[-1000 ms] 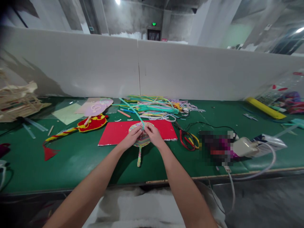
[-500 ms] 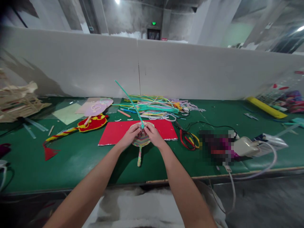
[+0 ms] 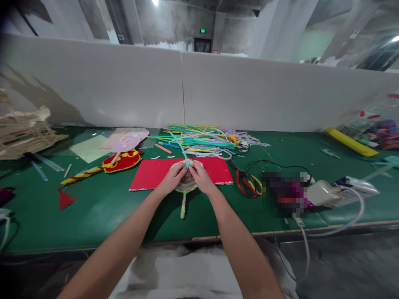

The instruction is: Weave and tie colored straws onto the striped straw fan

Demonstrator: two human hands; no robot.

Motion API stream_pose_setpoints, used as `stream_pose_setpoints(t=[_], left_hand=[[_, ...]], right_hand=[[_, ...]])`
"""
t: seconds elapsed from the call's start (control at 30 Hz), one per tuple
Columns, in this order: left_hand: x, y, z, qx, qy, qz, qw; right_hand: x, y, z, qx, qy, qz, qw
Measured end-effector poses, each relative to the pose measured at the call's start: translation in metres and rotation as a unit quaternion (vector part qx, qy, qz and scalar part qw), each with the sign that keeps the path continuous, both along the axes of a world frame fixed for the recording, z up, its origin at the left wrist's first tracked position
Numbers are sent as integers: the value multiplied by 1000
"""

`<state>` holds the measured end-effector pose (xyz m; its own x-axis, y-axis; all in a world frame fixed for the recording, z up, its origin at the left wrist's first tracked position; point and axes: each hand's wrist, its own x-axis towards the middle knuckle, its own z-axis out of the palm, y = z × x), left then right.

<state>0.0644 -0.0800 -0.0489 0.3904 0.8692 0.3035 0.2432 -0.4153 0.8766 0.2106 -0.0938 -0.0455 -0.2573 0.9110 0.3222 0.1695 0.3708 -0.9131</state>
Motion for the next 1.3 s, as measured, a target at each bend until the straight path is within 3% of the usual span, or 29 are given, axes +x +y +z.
stream_pose_setpoints(t=[0.13, 0.63, 1.07, 1.3], left_hand=[[0, -1, 1, 46, 35, 3, 998], [2, -1, 1, 82, 58, 7, 995], [2, -2, 0, 85, 52, 7, 995], [1, -3, 5, 76, 40, -7, 996]], right_hand=[[0, 0, 0, 18, -12, -2, 1000], [0, 1, -5, 20, -18, -6, 1000], [-1, 2, -7, -22, 27, 5, 999], [-2, 1, -3, -91, 82, 29, 992]])
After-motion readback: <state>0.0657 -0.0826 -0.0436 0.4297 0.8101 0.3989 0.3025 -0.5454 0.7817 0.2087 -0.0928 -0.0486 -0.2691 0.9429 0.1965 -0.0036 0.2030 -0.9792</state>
